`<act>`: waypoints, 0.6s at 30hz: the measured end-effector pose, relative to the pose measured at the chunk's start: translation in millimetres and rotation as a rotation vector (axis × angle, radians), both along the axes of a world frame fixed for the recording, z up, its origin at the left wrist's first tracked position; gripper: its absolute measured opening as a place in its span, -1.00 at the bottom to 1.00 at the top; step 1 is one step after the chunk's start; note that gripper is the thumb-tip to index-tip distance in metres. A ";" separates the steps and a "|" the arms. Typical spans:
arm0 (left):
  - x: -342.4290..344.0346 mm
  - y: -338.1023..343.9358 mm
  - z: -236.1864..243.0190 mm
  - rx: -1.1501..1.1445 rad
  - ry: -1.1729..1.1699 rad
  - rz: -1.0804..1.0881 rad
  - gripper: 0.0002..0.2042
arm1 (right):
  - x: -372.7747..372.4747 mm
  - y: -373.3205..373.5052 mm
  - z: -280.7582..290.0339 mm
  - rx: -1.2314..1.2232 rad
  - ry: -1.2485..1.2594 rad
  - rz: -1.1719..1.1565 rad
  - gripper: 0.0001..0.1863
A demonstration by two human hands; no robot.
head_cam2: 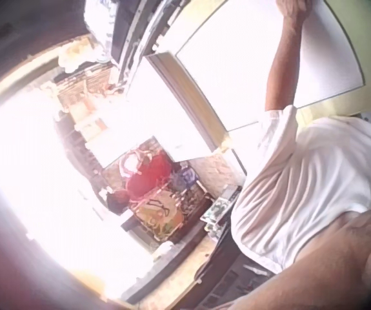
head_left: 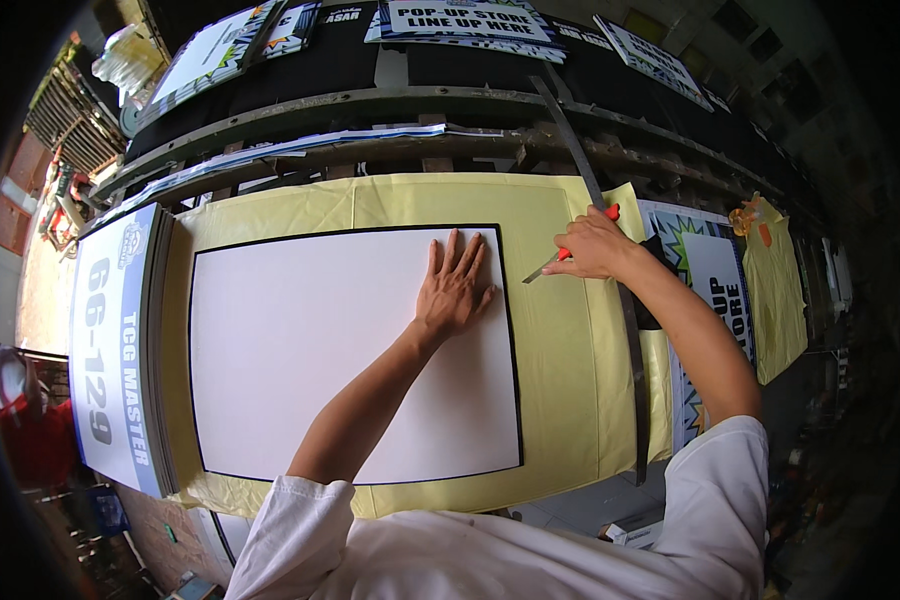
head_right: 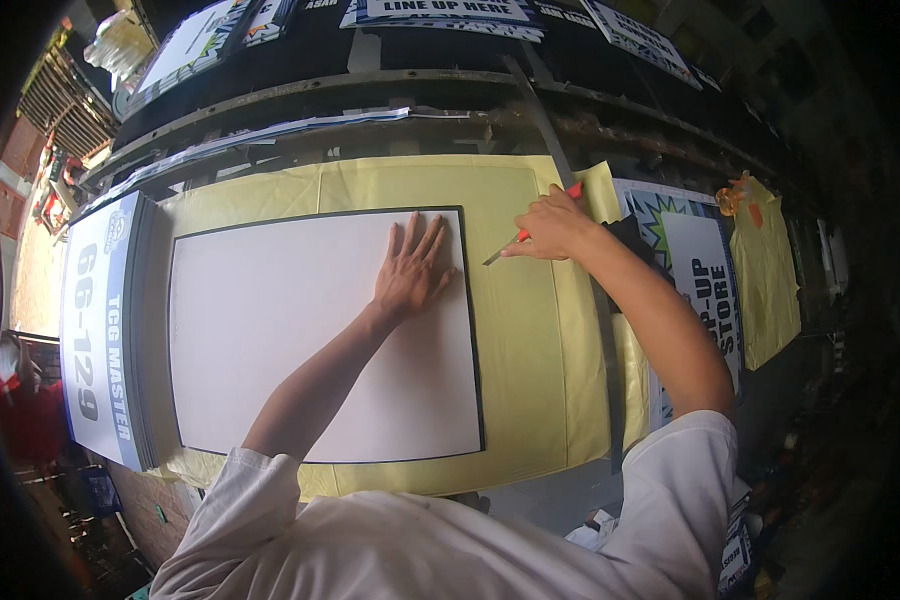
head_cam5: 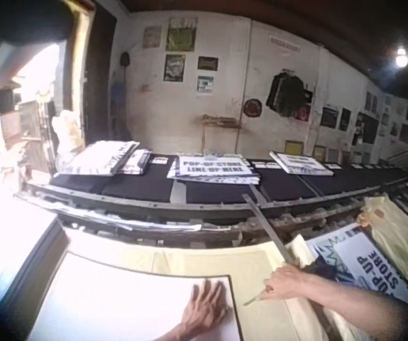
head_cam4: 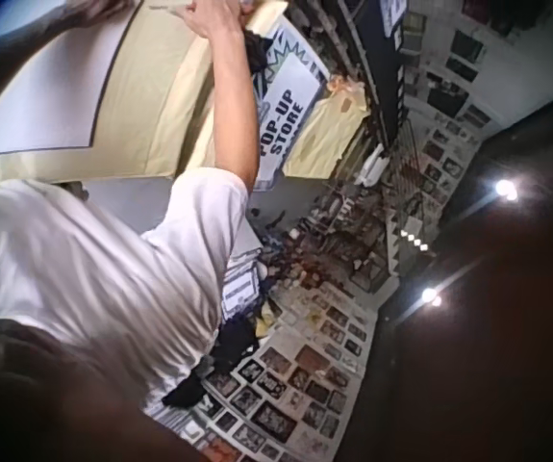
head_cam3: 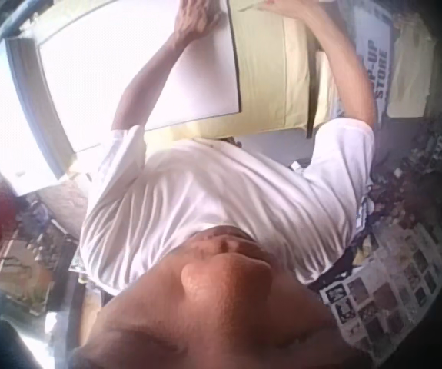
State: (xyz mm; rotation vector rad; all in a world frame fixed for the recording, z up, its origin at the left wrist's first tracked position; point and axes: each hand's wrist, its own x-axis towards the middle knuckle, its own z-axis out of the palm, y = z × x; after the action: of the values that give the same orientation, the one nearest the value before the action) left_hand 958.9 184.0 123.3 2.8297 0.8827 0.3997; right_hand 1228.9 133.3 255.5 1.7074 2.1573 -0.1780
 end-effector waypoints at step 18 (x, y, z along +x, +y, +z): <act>-4.0 2.9 3.5 -0.116 -0.103 0.007 -0.26 | -28.4 114.9 -8.0 -0.042 -0.164 0.466 -0.23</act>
State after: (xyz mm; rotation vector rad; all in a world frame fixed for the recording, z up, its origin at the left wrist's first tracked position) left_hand 955.0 186.9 126.8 2.6759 0.8658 0.4738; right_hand 1200.5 248.2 247.5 1.1114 2.3334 0.0435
